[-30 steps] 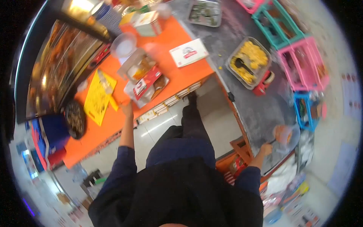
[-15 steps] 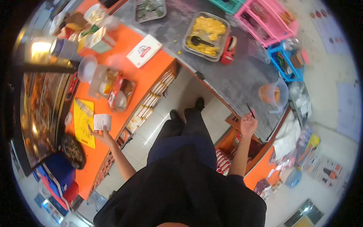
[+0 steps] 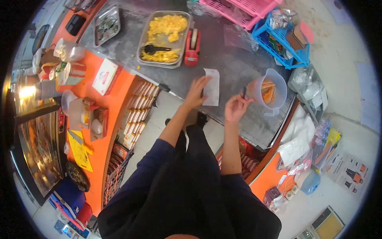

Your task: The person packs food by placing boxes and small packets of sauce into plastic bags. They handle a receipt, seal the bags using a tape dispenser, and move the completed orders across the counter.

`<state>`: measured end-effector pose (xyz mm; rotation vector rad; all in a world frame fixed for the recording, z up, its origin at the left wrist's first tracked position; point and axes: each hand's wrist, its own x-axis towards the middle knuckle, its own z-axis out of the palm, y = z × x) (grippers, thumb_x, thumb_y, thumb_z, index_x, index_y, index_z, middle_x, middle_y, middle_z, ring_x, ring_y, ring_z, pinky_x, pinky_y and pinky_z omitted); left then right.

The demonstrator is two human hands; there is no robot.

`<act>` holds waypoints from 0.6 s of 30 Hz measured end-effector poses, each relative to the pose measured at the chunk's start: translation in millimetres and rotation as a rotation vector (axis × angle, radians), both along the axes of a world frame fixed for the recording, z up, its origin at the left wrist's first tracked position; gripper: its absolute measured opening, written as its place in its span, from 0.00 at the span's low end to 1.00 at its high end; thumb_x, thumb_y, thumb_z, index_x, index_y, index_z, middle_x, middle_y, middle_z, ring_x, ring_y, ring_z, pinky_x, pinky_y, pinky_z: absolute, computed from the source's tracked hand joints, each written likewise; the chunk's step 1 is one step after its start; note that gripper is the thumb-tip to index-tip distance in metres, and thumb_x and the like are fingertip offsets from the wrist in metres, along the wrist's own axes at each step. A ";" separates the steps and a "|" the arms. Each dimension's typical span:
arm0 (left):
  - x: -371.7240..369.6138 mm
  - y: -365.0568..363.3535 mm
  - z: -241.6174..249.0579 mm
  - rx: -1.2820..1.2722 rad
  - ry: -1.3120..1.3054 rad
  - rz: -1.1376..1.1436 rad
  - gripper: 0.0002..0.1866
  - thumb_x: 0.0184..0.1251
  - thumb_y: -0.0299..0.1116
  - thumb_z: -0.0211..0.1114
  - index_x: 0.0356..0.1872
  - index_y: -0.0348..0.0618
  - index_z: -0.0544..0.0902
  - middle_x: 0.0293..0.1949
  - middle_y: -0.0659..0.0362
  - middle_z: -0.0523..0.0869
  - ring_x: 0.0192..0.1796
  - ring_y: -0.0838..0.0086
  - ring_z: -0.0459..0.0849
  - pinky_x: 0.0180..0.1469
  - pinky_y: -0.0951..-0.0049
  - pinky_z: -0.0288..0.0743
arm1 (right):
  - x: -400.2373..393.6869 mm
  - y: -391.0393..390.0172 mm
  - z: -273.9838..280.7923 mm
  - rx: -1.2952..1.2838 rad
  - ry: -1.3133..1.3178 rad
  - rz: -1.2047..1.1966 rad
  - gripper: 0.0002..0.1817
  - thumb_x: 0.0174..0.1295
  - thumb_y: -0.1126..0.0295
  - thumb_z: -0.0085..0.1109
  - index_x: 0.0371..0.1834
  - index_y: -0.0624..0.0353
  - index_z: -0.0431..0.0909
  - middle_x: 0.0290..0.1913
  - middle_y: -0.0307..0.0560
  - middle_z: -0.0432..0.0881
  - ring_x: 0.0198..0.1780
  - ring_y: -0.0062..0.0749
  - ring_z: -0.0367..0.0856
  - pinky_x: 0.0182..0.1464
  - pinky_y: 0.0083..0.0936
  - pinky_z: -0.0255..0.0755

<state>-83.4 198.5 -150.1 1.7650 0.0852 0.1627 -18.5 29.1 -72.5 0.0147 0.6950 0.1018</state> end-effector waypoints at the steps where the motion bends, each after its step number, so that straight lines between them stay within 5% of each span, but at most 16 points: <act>1: 11.0 2.2 -4.2 0.397 0.022 0.088 0.38 0.51 0.33 0.70 0.67 0.54 0.67 0.73 0.51 0.54 0.73 0.55 0.55 0.71 0.50 0.49 | 7.5 10.4 -0.3 -0.006 0.018 -0.008 0.15 0.63 0.65 0.61 0.22 0.57 0.69 0.18 0.33 0.61 0.21 0.19 0.60 0.30 0.17 0.63; 2: 18.3 2.6 -8.0 0.797 0.041 0.171 0.38 0.52 0.40 0.71 0.67 0.55 0.67 0.74 0.51 0.51 0.75 0.56 0.51 0.72 0.45 0.41 | 14.1 20.2 -3.3 0.113 -0.169 0.058 0.11 0.63 0.68 0.60 0.26 0.58 0.71 0.18 0.33 0.62 0.21 0.18 0.61 0.30 0.17 0.64; 3: 21.8 -0.1 -11.8 0.792 0.059 0.157 0.38 0.52 0.40 0.71 0.67 0.55 0.67 0.74 0.51 0.51 0.75 0.56 0.51 0.72 0.45 0.41 | 23.3 22.5 -11.7 0.232 -0.355 0.125 0.08 0.63 0.70 0.59 0.29 0.59 0.73 0.19 0.34 0.64 0.21 0.17 0.63 0.30 0.17 0.64; 5: 27.4 -5.4 -18.5 0.748 0.064 0.256 0.39 0.55 0.56 0.63 0.69 0.57 0.64 0.74 0.54 0.51 0.76 0.59 0.46 0.70 0.34 0.31 | 45.8 12.8 -66.2 0.178 -0.390 0.226 0.04 0.63 0.73 0.57 0.34 0.60 0.74 0.20 0.34 0.65 0.21 0.18 0.63 0.31 0.18 0.65; 10: 34.4 -9.3 -26.1 0.805 0.161 0.283 0.40 0.56 0.62 0.58 0.68 0.54 0.64 0.74 0.57 0.52 0.76 0.61 0.47 0.70 0.33 0.31 | 67.7 17.5 -102.0 0.274 -0.424 0.572 0.13 0.58 0.77 0.52 0.47 0.66 0.74 0.31 0.42 0.73 0.26 0.25 0.71 0.35 0.22 0.70; 12: 33.9 -7.5 -28.8 0.935 0.227 0.224 0.41 0.56 0.62 0.58 0.68 0.51 0.64 0.74 0.58 0.53 0.76 0.62 0.47 0.69 0.33 0.31 | 68.4 32.8 -69.7 -0.297 -0.416 0.773 0.13 0.56 0.77 0.51 0.45 0.67 0.73 0.38 0.48 0.74 0.30 0.32 0.76 0.41 0.24 0.75; 16: 36.1 -5.4 -28.0 0.983 0.266 0.169 0.43 0.56 0.65 0.55 0.68 0.49 0.63 0.73 0.61 0.57 0.76 0.63 0.48 0.69 0.33 0.30 | 59.6 35.2 -104.7 -0.548 -0.616 0.743 0.09 0.58 0.76 0.48 0.40 0.66 0.74 0.38 0.49 0.74 0.37 0.36 0.81 0.43 0.29 0.77; 18: 38.6 -2.8 -23.7 0.933 0.257 0.175 0.44 0.55 0.65 0.54 0.69 0.48 0.63 0.72 0.62 0.58 0.76 0.64 0.48 0.69 0.32 0.30 | 54.2 40.3 -116.6 -0.998 -0.777 0.762 0.04 0.61 0.80 0.49 0.35 0.67 0.74 0.38 0.47 0.74 0.36 0.30 0.79 0.38 0.25 0.76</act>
